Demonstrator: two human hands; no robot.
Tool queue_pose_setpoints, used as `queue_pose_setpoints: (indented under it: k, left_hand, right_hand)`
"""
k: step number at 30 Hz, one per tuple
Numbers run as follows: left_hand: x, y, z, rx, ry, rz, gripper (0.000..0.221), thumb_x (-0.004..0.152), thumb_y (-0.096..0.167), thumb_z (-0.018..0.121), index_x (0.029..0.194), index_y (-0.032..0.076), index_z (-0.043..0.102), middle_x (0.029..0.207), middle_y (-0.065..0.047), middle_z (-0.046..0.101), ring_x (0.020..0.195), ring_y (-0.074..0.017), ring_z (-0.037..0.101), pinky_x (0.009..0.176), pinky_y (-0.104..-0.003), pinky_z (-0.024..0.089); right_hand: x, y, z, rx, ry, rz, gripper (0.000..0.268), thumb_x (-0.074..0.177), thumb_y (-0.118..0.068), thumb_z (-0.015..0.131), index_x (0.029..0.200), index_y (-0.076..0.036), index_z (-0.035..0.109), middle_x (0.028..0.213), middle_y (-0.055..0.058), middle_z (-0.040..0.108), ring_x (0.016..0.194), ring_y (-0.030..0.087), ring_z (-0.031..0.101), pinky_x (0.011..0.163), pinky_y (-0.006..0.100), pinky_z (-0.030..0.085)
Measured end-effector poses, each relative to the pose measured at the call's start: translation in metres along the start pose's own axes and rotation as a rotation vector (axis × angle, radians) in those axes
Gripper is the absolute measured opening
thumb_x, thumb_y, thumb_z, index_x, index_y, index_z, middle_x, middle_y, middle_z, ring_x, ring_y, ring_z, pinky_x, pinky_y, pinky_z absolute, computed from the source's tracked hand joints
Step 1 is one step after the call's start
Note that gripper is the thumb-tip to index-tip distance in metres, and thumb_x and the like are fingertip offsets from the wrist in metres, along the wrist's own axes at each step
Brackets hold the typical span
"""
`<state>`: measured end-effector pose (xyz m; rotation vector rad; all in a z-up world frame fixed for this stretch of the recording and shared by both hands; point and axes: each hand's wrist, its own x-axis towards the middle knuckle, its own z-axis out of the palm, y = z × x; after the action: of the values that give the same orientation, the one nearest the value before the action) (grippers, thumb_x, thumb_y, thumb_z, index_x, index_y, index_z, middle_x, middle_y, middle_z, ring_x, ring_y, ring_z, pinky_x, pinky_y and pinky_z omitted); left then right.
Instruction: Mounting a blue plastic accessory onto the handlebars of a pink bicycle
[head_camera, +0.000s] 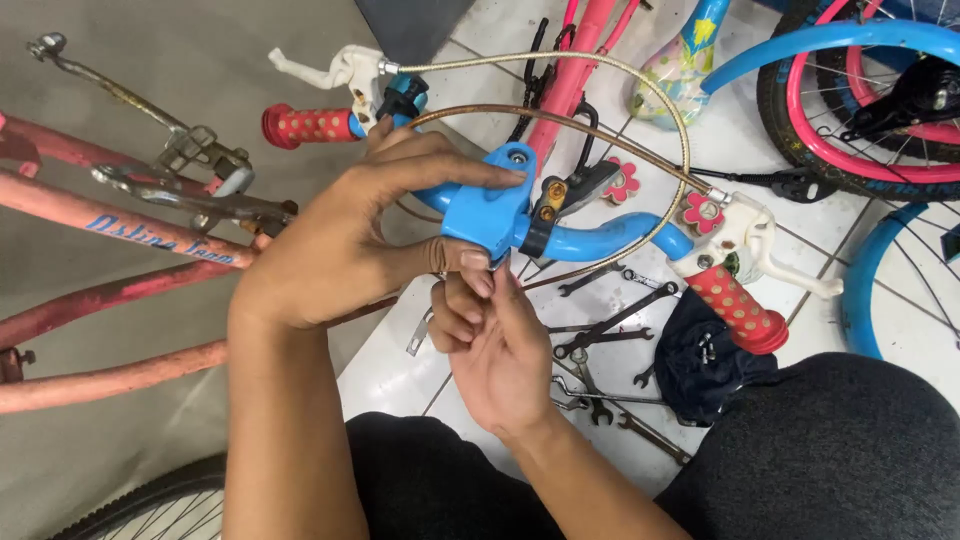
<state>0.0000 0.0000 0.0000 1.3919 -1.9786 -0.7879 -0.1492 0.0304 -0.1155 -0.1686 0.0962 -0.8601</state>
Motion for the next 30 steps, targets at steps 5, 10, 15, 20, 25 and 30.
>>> queue_pose_setpoints:
  k: [5,10,15,20,25,30]
  left_hand:
    - [0.0,-0.005,0.001,-0.002,0.001,0.004,0.052,0.073,0.007,0.087,0.122,0.009,0.071,0.108,-0.003,0.066,0.098,-0.0182,0.058,0.113,-0.043,0.026]
    - [0.0,-0.005,0.001,-0.003,-0.004,-0.001,0.058,0.066,0.002,0.084,0.123,0.01,0.072,0.104,-0.001,0.065,0.1,-0.0176,0.058,0.119,-0.047,0.02]
    - [0.0,-0.005,0.0,-0.001,0.002,0.005,0.054,0.071,0.013,0.089,0.121,0.01,0.072,0.104,-0.001,0.065,0.099,-0.0173,0.058,0.116,-0.045,0.022]
    - [-0.002,-0.006,-0.001,0.01,-0.005,0.008,0.058,0.066,0.001,0.082,0.122,0.011,0.071,0.108,-0.001,0.066,0.101,-0.0176,0.058,0.117,-0.047,0.021]
    - [-0.001,-0.005,0.0,0.017,-0.007,0.008,0.056,0.068,0.008,0.088,0.121,0.011,0.071,0.107,-0.001,0.066,0.1,-0.0177,0.058,0.115,-0.046,0.023]
    - [0.0,-0.004,0.0,-0.01,0.002,0.013,0.053,0.071,0.009,0.088,0.122,0.01,0.072,0.108,-0.002,0.066,0.1,-0.0173,0.058,0.116,-0.045,0.022]
  right_hand:
    - [0.002,-0.003,-0.004,0.25,-0.067,0.138,0.029,0.109,-0.031,0.038,0.085,-0.019,0.048,0.072,-0.005,0.034,0.067,0.008,0.029,0.062,0.023,0.024]
    - [-0.001,-0.003,-0.001,0.124,-0.051,0.128,0.04,0.109,-0.047,0.036,0.091,-0.015,0.052,0.074,-0.003,0.04,0.063,0.008,0.033,0.058,0.023,0.024]
    - [-0.007,0.011,-0.007,-0.263,0.09,-0.152,0.027,0.113,-0.032,0.043,0.129,-0.012,0.051,0.091,0.002,0.048,0.069,0.006,0.037,0.062,0.019,0.028]
    - [0.0,0.001,0.003,-0.015,0.079,-0.006,0.023,0.108,-0.033,0.045,0.094,-0.015,0.051,0.078,-0.003,0.04,0.066,0.006,0.032,0.061,0.022,0.024]
    - [-0.001,0.0,0.002,0.052,0.005,0.055,0.031,0.108,-0.042,0.042,0.096,-0.015,0.051,0.078,-0.002,0.044,0.063,0.007,0.034,0.06,0.023,0.023]
    - [0.001,0.006,0.002,-0.239,0.124,-0.17,0.026,0.11,-0.033,0.043,0.102,-0.01,0.052,0.086,-0.002,0.04,0.074,0.004,0.037,0.06,0.02,0.028]
